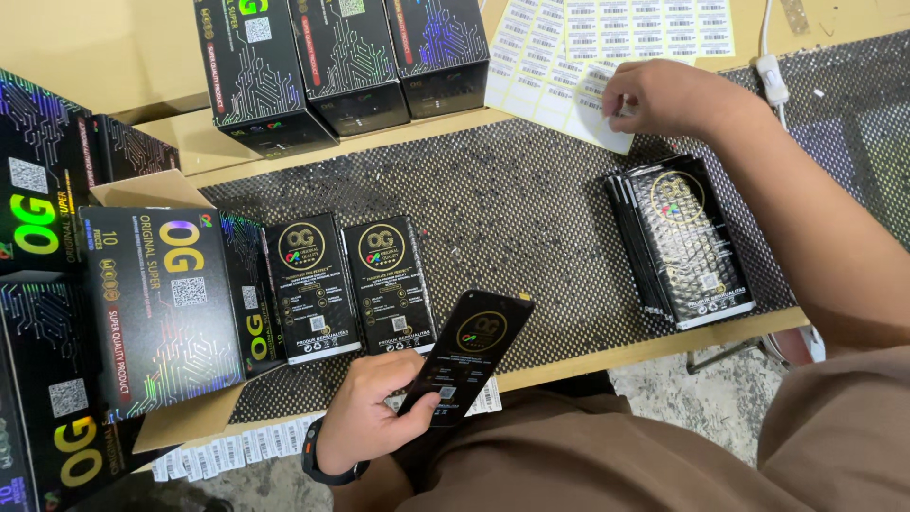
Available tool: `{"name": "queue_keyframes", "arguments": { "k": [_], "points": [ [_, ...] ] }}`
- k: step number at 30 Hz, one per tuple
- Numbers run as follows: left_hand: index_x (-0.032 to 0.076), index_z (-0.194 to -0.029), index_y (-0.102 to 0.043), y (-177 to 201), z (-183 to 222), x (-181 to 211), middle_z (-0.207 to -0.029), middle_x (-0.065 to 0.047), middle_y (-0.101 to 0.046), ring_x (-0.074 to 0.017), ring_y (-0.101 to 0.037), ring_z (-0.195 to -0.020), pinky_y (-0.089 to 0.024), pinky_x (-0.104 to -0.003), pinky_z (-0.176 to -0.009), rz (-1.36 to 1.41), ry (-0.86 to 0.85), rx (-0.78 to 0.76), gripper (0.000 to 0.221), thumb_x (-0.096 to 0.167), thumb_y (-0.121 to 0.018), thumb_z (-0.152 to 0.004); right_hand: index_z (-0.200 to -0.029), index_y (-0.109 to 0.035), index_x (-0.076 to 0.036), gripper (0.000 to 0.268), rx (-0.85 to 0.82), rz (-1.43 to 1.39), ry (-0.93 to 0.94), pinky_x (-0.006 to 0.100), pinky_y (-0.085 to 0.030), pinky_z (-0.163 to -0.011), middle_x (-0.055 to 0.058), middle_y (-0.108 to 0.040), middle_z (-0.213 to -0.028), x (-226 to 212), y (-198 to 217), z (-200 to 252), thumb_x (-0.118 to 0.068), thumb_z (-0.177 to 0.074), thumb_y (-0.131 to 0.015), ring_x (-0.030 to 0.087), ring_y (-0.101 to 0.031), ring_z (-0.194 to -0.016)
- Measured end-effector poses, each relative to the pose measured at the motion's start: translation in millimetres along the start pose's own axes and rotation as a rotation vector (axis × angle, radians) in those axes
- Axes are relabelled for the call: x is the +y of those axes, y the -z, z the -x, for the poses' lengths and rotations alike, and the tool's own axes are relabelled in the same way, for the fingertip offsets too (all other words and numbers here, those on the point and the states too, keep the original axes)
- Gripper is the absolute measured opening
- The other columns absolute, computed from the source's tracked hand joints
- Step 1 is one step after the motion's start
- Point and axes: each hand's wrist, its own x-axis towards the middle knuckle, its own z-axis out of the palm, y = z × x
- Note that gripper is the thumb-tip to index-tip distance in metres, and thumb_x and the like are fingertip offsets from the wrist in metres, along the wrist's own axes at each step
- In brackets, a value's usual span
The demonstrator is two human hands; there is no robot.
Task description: The person wipes a screen protector with a cloth, applies a small label using a pen, places the component into a protective sleeve, and then slides it into a cardboard box.
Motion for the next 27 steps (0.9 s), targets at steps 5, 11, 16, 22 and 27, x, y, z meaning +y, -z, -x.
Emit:
{"name": "queue_keyframes", "arguments": {
  "k": [5,11,16,22,27],
  "points": [
    [0.007,-0.069,-0.047,-1,2,0,-0.062,-0.002,-0.042,-0.0175,-0.036,-0.053,-0.030,-0.032,-0.049,0.000,0.011,-0.001,0.025,0.006,-0.069,-0.081,-0.103,-0.076,-0.016,0.013,0.028,-0.039,0.019,0.041,-0.049,-0.085,0.004,-0.066,-0.110,2,1,5,-0.020,-0.091,-0.072,0.025,-0.066,-0.096],
    [0.007,-0.071,-0.050,-1,1,4,-0.063,-0.002,-0.044,-0.0175,-0.039,-0.053,-0.032,-0.031,-0.050,0.005,0.008,0.005,0.022,0.006,-0.068,-0.082,-0.098,-0.076,-0.015,0.009,0.015,-0.040,0.019,0.041,-0.048,-0.085,0.003,-0.065,-0.111,1,2,5,-0.021,-0.093,-0.073,0.025,-0.066,-0.097],
    [0.007,-0.072,-0.052,-3,4,2,-0.064,-0.002,-0.045,-0.0181,-0.041,-0.054,-0.033,-0.031,-0.051,0.033,0.009,-0.003,0.021,0.009,-0.069,-0.084,-0.101,-0.078,-0.010,0.015,0.011,-0.163,-0.024,0.036,-0.050,-0.092,-0.001,-0.071,-0.118,-1,11,25,-0.017,-0.088,-0.081,0.022,-0.068,-0.100],
    [0.005,-0.081,-0.063,-11,5,6,-0.072,-0.004,-0.060,-0.0188,-0.054,-0.061,-0.043,-0.031,-0.057,0.101,-0.009,0.073,0.023,0.023,-0.063,-0.095,-0.095,-0.072,-0.006,0.007,0.132,-0.313,-0.030,0.043,-0.051,-0.095,0.005,-0.071,-0.133,-37,21,94,-0.012,-0.092,-0.076,0.026,-0.067,-0.114],
    [0.005,-0.111,-0.069,-34,4,11,-0.086,0.001,-0.066,-0.0105,-0.054,-0.074,-0.045,-0.028,-0.064,0.171,0.103,0.203,0.037,0.039,-0.057,-0.100,-0.096,-0.070,-0.004,0.006,0.466,-0.366,0.455,0.019,-0.064,-0.072,0.008,-0.078,-0.091,-75,-10,165,-0.005,-0.100,-0.066,0.014,-0.075,-0.083]
  ]
}}
